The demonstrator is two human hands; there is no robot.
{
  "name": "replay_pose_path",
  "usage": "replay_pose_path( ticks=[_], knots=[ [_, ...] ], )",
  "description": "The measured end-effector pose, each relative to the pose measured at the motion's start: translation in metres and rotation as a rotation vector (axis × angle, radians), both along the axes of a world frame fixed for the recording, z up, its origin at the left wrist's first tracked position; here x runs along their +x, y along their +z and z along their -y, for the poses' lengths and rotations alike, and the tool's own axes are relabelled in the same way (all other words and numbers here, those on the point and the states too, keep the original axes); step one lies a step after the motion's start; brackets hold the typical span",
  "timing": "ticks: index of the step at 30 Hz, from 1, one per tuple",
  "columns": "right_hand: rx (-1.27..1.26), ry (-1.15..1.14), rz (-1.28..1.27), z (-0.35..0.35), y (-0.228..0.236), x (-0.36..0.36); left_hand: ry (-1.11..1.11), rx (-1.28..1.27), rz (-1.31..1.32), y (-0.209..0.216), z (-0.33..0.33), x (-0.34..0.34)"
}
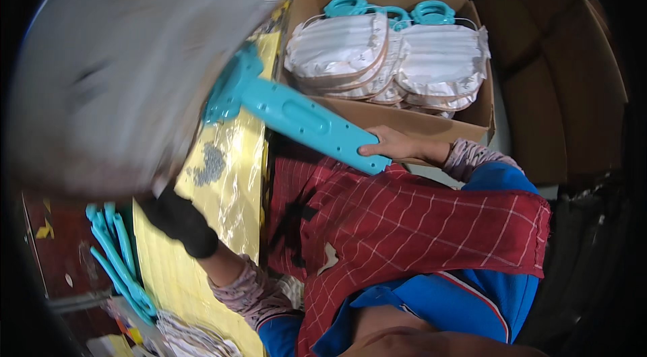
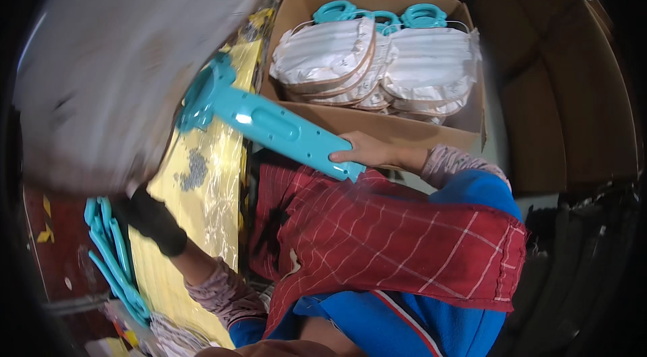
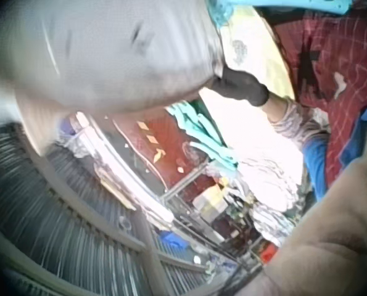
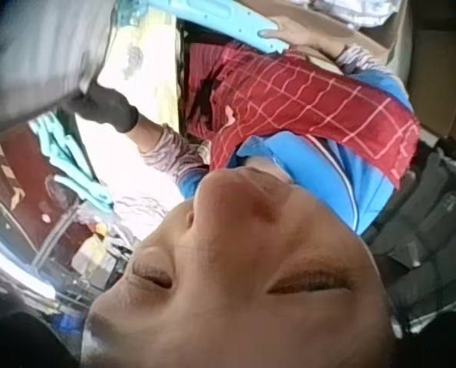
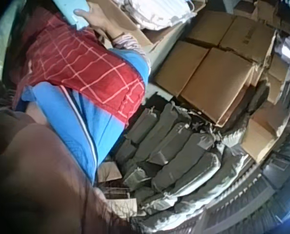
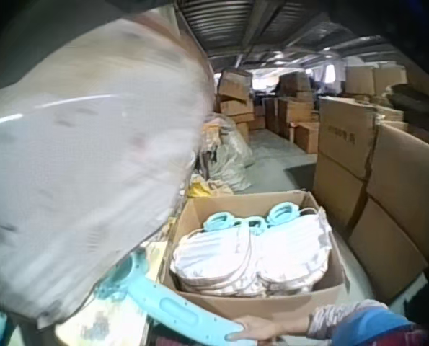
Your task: The person repeatedly assembles a light blue plastic baby toy by attaching a patterned fabric cover to its handle using a hot glue gun. The person picks up the toy, applies glue, and presses the fabric into place, repeating this process for multiple units.
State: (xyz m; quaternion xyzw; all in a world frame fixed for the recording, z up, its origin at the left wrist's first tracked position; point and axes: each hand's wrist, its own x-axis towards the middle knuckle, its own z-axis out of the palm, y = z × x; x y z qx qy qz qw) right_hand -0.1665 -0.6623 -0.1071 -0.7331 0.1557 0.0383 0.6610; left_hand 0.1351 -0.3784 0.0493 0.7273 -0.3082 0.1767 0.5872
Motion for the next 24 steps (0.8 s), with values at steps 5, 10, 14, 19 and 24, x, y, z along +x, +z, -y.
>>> replay_pose_path(
  ticks=[5, 10, 14, 19, 24],
  knots=[
    [0.001, -0.338, 0.052, 0.028, -0.015, -0.020, -0.180, 0.541, 0.524, 0.031, 0.064, -0.019],
    [-0.156, -0.756, -0.060, 0.115, -0.002, -0.078, -0.206, 0.729, 0.283, -0.004, -0.045, 0.010],
    [-0.327, -0.942, -0.192, 0.166, 0.008, -0.116, 0.008, 0.635, -0.057, -0.065, -0.181, 0.019],
    [-0.563, -0.895, -0.380, 0.206, -0.010, -0.111, 0.305, 0.543, -0.359, -0.081, -0.288, 0.002],
    [-0.920, -0.652, -0.545, 0.266, -0.053, -0.057, 0.296, 0.528, -0.326, -0.086, -0.318, 0.043]
  ],
)
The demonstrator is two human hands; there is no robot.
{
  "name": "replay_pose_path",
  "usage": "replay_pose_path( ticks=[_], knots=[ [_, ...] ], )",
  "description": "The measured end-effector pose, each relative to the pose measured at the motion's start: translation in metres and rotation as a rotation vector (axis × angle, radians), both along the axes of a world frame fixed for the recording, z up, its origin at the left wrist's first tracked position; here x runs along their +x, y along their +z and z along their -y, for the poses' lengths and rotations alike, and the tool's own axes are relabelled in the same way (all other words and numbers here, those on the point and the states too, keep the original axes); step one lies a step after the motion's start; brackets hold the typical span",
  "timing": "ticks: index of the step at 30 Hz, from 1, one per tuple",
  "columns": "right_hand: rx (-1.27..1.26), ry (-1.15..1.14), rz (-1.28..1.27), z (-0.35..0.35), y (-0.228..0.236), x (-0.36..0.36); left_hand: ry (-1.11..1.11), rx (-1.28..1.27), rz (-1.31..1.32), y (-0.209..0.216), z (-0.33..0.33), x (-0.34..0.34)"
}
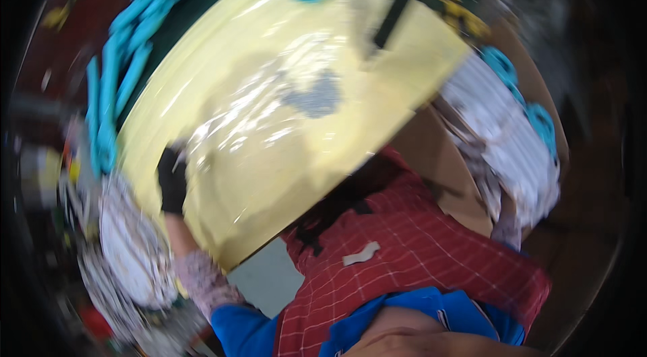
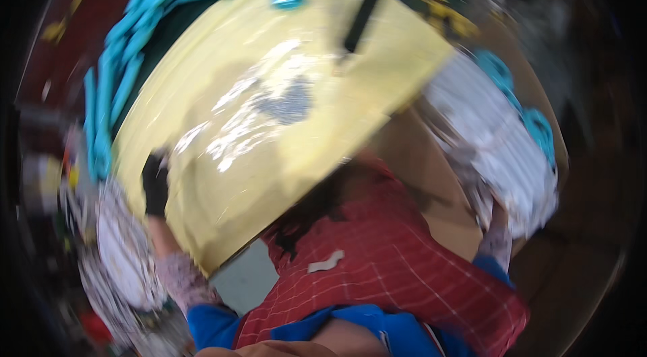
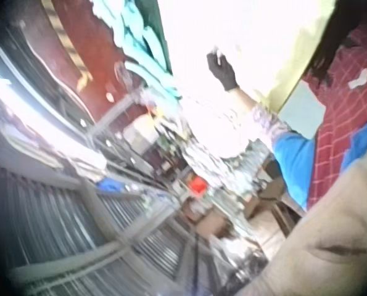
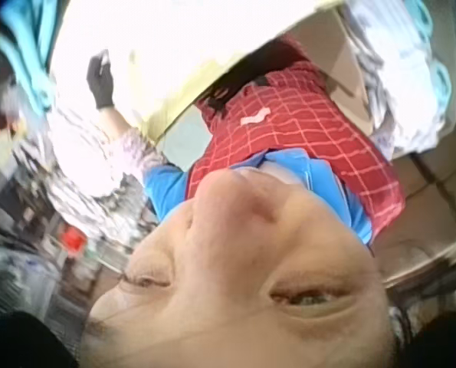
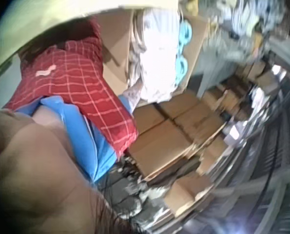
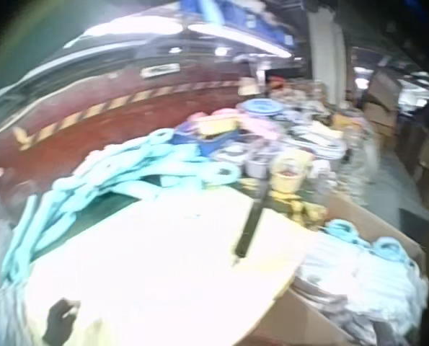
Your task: The person repeatedly assembles a light blue plastic baby toy by attaching a patterned fabric cover to its handle using a hot glue gun. The person picks up the toy, applies glue, and presses the fabric into place, repeating this process for multiple units.
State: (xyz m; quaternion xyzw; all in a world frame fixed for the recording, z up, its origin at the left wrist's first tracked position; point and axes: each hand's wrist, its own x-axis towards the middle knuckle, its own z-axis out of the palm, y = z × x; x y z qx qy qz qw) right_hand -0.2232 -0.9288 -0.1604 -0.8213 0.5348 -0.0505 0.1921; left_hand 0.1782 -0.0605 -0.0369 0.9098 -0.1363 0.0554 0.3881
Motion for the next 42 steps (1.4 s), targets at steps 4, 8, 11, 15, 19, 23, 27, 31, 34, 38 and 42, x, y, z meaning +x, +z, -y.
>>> replay_pose_path(
  ticks=[4, 8, 11, 15, 19, 23, 27, 31, 34, 38, 42],
  knots=[
    [-0.103, 0.022, -0.290, 0.039, -0.014, 0.001, -0.134, -0.001, -0.040, 0.032, 0.068, 0.033],
    [-0.097, 0.075, -0.531, 0.017, -0.073, -0.033, -0.317, 0.126, -0.028, 0.018, 0.137, 0.122],
    [-0.117, 0.233, -0.712, -0.007, -0.097, -0.082, -0.438, -0.111, -0.062, 0.000, 0.227, 0.181],
    [0.506, 0.340, -0.440, -0.090, -0.073, -0.058, -0.191, -0.238, -0.233, 0.008, 0.350, 0.233],
    [1.105, -0.243, 0.283, -0.122, -0.003, -0.036, -0.114, -0.153, -0.394, 0.020, 0.416, 0.242],
    [1.270, 0.083, 0.229, -0.161, 0.104, 0.072, -0.290, -0.497, -0.552, 0.026, 0.367, 0.218],
    [1.416, 0.838, 0.230, -0.238, 0.176, 0.180, -0.352, -0.532, -0.547, 0.101, 0.278, 0.099],
    [1.522, 1.175, 0.423, -0.356, 0.198, 0.280, -0.284, -0.587, -0.659, 0.131, 0.200, -0.035],
    [2.095, 0.681, 0.693, -0.447, 0.159, 0.347, -0.204, -0.697, -0.595, 0.126, 0.165, -0.131],
    [2.526, 0.675, 0.989, -0.495, 0.182, 0.372, -0.247, -0.940, -0.637, 0.084, 0.159, -0.237],
    [2.598, 1.132, 0.770, -0.488, 0.160, 0.404, -0.078, -0.278, -0.429, 0.080, 0.111, -0.240]
  ],
)
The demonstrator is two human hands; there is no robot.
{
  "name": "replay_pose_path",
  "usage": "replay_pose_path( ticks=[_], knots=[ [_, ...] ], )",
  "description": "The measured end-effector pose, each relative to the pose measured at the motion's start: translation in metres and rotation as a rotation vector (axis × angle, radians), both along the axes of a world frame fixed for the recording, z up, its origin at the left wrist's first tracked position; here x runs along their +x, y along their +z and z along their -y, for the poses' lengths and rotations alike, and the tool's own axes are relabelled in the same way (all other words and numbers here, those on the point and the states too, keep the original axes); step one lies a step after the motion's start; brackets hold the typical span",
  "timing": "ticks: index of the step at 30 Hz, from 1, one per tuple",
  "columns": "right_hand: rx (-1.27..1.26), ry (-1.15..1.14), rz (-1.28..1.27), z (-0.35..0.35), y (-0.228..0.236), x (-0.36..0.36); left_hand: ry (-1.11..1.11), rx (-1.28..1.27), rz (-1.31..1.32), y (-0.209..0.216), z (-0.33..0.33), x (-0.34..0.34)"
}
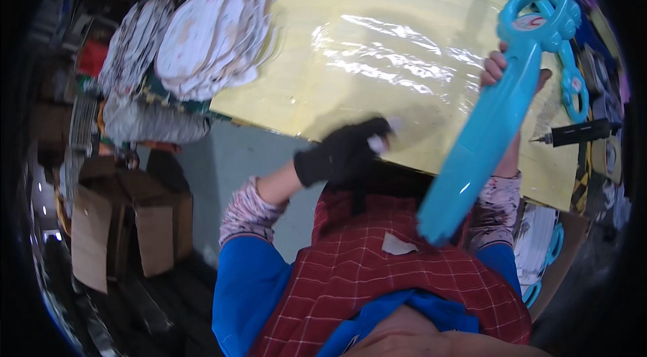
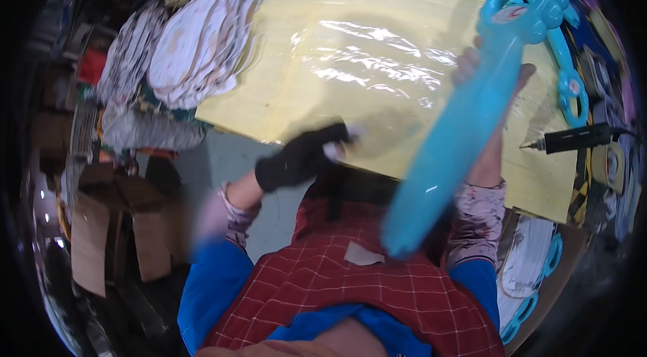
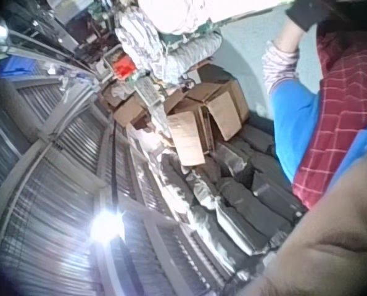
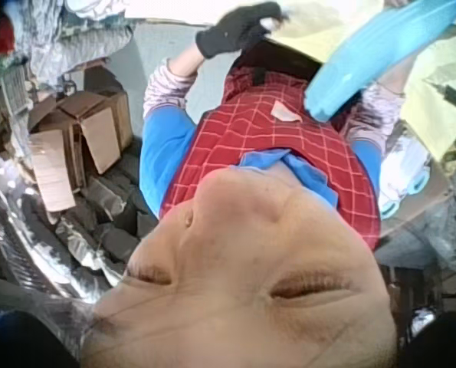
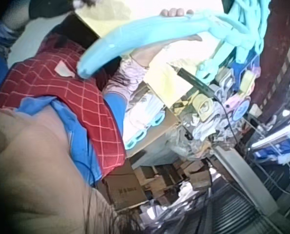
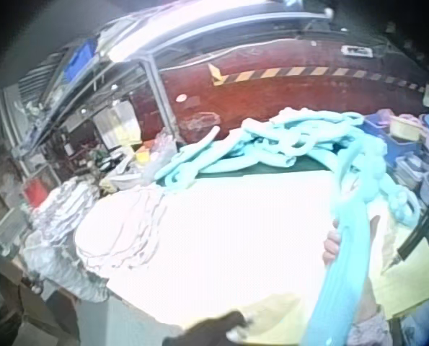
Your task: The person repeatedly assembles a light blue plastic baby toy by attaching a patterned fabric cover to its handle using a hot glue gun. The person picks up the toy, applies glue, and presses the fabric into place, repeating this process for multiple units.
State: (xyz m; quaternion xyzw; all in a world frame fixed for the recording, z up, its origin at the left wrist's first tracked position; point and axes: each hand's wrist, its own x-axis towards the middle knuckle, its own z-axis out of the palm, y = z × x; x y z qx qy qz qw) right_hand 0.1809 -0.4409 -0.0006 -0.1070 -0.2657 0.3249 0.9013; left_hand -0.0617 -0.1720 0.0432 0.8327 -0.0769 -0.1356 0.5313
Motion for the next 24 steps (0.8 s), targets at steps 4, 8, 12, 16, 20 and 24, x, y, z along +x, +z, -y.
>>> replay_pose_path(
  ticks=[4, 8, 12, 16, 20, 24],
  knots=[
    [-0.572, -0.298, 0.096, 0.031, 0.032, -0.032, 0.683, 0.931, 0.537, -0.030, -0.134, 0.019],
    [-0.915, -0.482, 0.169, 0.084, 0.012, -0.065, 1.009, 1.351, 0.437, -0.046, -0.296, 0.007],
    [-1.035, -0.402, 0.227, 0.127, -0.009, -0.095, 0.863, 1.328, 0.174, -0.054, -0.386, -0.005],
    [-1.130, -0.309, 0.100, 0.162, -0.041, -0.124, 1.071, 1.154, 0.483, -0.012, -0.357, 0.021],
    [-1.305, -0.435, 0.104, 0.159, -0.027, -0.153, 0.758, 0.715, 0.728, 0.042, -0.098, 0.051],
    [-1.350, -0.420, 0.223, 0.132, -0.024, -0.136, 0.387, 0.929, 0.554, 0.024, 0.064, 0.022]
  ],
)
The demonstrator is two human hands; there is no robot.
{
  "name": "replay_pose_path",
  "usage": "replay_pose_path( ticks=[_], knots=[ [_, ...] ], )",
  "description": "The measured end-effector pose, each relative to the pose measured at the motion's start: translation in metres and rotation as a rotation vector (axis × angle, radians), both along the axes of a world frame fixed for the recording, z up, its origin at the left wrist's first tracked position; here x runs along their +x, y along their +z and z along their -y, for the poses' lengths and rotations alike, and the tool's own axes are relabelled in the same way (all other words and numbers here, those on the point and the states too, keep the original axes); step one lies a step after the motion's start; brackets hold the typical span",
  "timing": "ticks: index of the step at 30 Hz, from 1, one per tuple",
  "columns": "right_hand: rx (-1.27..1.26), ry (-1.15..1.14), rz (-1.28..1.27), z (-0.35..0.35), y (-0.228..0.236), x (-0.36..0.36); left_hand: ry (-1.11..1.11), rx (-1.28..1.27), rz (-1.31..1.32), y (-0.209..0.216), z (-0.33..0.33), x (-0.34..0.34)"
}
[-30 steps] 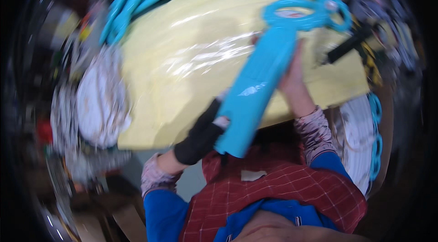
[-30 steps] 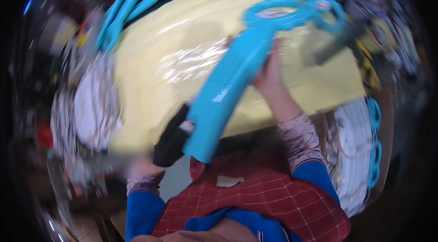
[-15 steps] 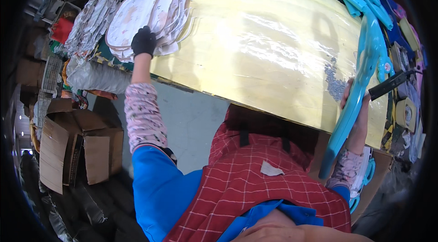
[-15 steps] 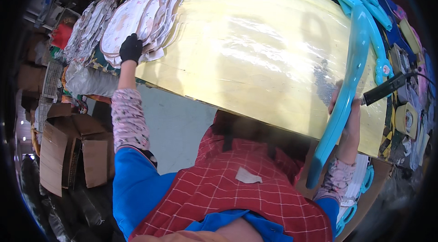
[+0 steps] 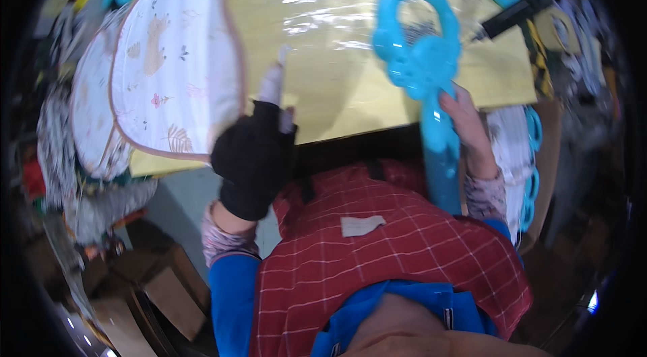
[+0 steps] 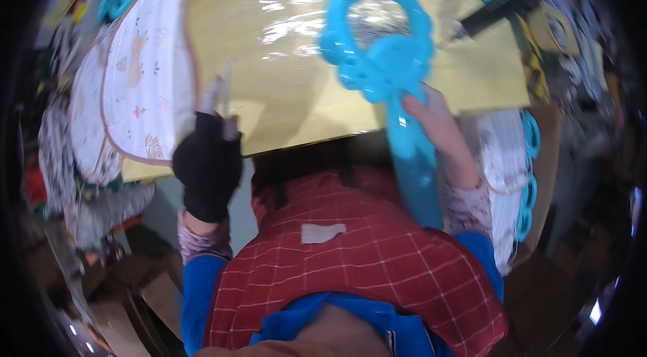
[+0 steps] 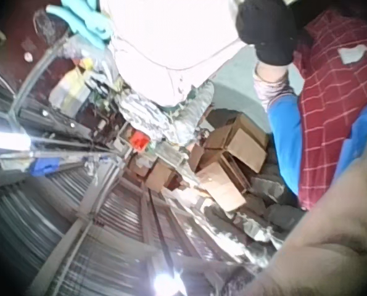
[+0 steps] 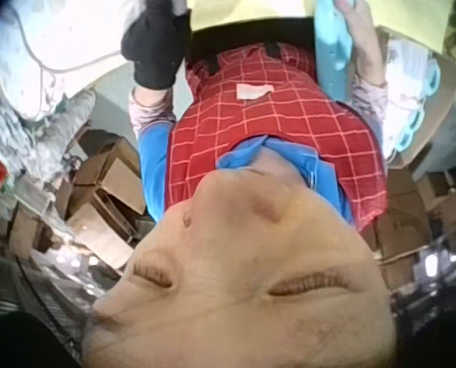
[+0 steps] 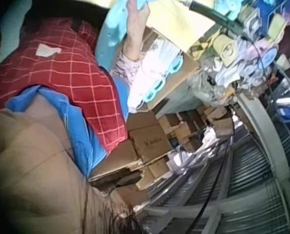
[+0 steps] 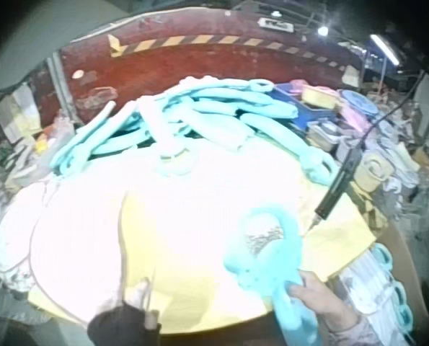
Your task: The person repeatedly assembles a light blue plastic baby toy by attaching a patterned fabric cover to its handle using a hot glue gun. The person picks up the toy, applies glue, and presses the fabric into place, repeating this process for multiple units.
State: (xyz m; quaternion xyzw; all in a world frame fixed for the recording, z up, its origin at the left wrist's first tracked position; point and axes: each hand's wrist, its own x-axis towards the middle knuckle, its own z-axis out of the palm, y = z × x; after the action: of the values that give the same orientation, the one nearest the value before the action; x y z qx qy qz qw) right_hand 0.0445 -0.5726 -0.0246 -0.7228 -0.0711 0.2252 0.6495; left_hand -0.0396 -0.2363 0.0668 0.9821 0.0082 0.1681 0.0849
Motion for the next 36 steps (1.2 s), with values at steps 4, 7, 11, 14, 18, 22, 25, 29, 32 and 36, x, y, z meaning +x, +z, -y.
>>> replay_pose_path(
  ticks=[4, 7, 11, 14, 18, 22, 25, 29, 32, 36],
  knots=[
    [-0.043, -0.071, -0.046, -0.001, 0.006, 0.004, -0.150, -0.245, 0.041, -0.043, 0.052, 0.009],
    [-0.007, -0.076, -0.067, -0.005, 0.009, 0.004, -0.217, -0.257, 0.082, -0.046, 0.066, 0.009],
    [-0.020, -0.059, -0.051, -0.012, 0.010, 0.005, -0.246, -0.216, 0.065, -0.045, 0.068, 0.012],
    [-0.052, -0.058, -0.040, -0.016, 0.012, 0.005, -0.253, -0.194, 0.096, -0.050, 0.069, 0.013],
    [-0.189, -0.162, 0.064, -0.025, 0.018, -0.001, -0.237, -0.155, -0.004, -0.059, 0.075, 0.016],
    [-0.268, -0.059, 0.112, -0.035, 0.023, 0.006, -0.308, -0.127, 0.003, -0.070, 0.072, 0.019],
    [-0.227, 0.133, 0.086, -0.041, 0.029, 0.018, -0.486, -0.083, 0.054, -0.090, 0.025, 0.009],
    [-0.349, 0.405, 0.283, -0.061, 0.034, 0.039, -0.479, 0.043, 0.099, -0.117, -0.044, -0.021],
    [-0.460, 0.463, 0.603, -0.063, 0.016, 0.076, -0.429, -0.036, 0.029, -0.110, -0.055, -0.029],
    [-0.580, 0.414, 0.979, -0.077, 0.009, 0.116, -0.496, -0.030, 0.068, -0.054, -0.014, 0.033]
  ],
)
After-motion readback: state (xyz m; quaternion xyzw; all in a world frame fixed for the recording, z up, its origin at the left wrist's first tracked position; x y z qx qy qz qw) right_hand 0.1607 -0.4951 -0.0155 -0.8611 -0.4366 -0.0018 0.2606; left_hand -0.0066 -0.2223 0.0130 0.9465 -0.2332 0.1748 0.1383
